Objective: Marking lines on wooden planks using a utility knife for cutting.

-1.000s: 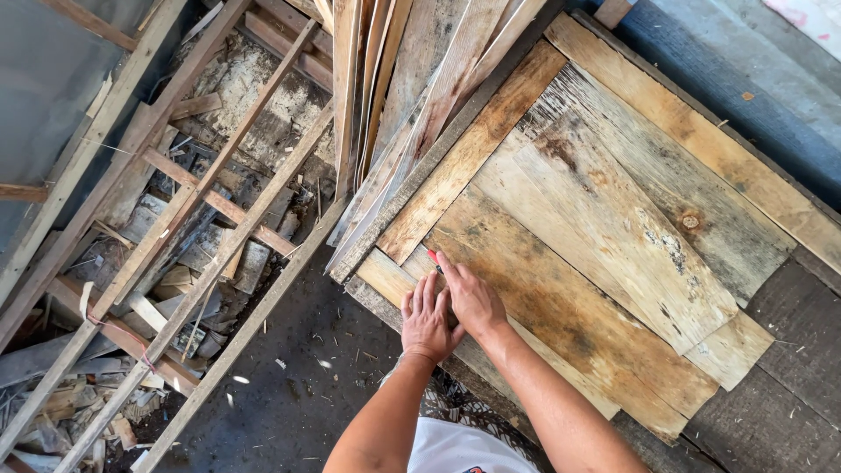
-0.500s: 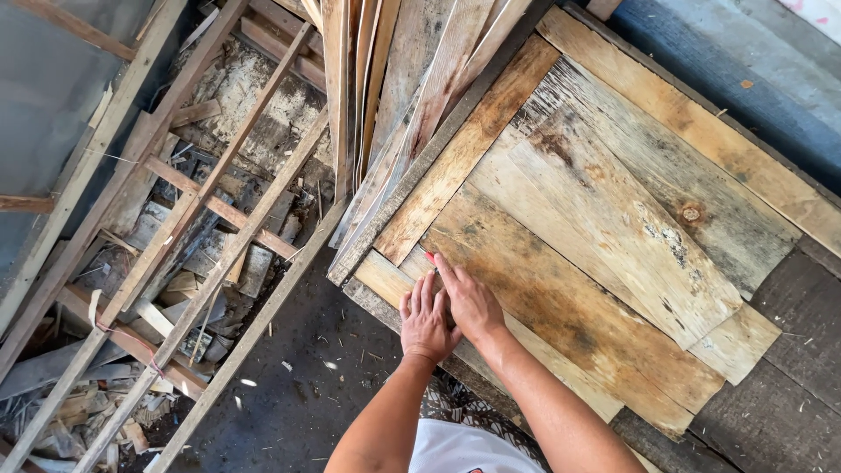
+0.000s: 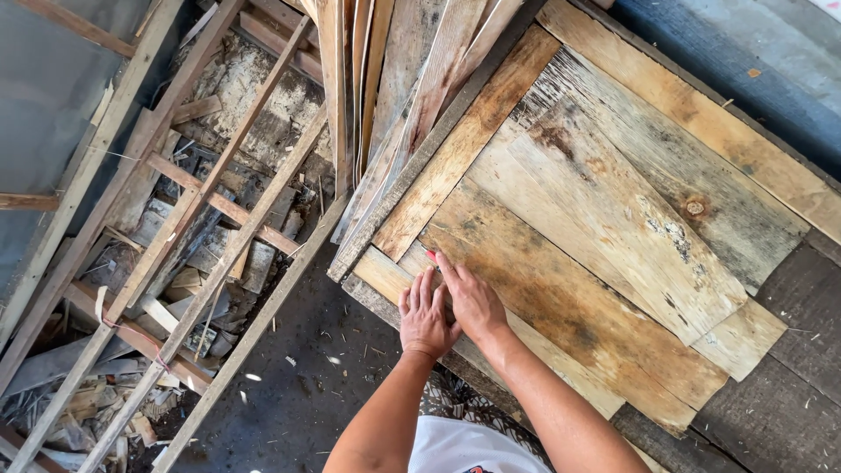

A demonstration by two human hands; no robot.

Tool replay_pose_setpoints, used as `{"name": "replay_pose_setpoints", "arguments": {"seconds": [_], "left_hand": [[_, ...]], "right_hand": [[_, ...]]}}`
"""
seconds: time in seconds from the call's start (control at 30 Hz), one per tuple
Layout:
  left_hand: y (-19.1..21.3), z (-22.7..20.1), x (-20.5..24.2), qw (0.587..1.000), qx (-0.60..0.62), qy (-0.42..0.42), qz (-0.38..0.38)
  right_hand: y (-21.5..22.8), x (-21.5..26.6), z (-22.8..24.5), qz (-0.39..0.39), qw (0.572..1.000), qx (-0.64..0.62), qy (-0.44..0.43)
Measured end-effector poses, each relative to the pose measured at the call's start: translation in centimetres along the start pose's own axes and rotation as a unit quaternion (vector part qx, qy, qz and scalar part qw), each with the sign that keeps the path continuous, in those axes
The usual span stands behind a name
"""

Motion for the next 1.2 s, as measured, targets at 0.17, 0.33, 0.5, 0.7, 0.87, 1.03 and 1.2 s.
{"name": "replay_pose_setpoints", "arguments": {"seconds": [0.17, 0.33, 0.5, 0.7, 0.87, 1.03, 1.2], "left_hand": [[-0.1, 0.0, 0.0, 1.0, -0.008, -0.005, -0.003], [-0.1, 0.0, -0.1, 1.0, -0.017, -0.002, 0.003], [-0.2, 0.2, 0.0, 1.0, -0.007, -0.007, -0.004], [-0.2, 0.1, 0.0, 1.0, -0.014, -0.006, -0.006], [-0.1, 0.0, -0.1, 1.0, -0.013, 0.001, 0.003], [-0.2, 0.1, -0.2, 1.0, -0.024, 0.001, 0.01], [-0.4, 0.1, -0.1, 1.0, -0.024, -0.004, -0.001]], "right_hand": [[-0.8, -0.1, -0.5, 0.014, 1.0, 0.004, -0.008], [0.1, 0.1, -0.2, 0.016, 1.0, 0.022, 0.001], [-0.2, 0.4, -0.6, 0.03, 0.999, 0.009, -0.012], [0.6, 0.8, -0.3, 0.013, 1.0, -0.007, -0.005], [1.0, 1.1, -0.2, 0.009, 1.0, -0.005, -0.002], [1.0, 1.7, -0.4, -0.005, 1.0, -0.014, 0.006], [0.6, 2.0, -0.8, 0.015, 1.0, -0.009, -0.016]]}}
Point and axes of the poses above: each hand's wrist, its own x-axis away from the middle knuckle, its own y-axis out of the back of the hand, z = x × y, the point moved 1 cm from there along -x, towards the middle knuckle, and after that the axes turned 1 degree about -z, right-handed, at the moved point
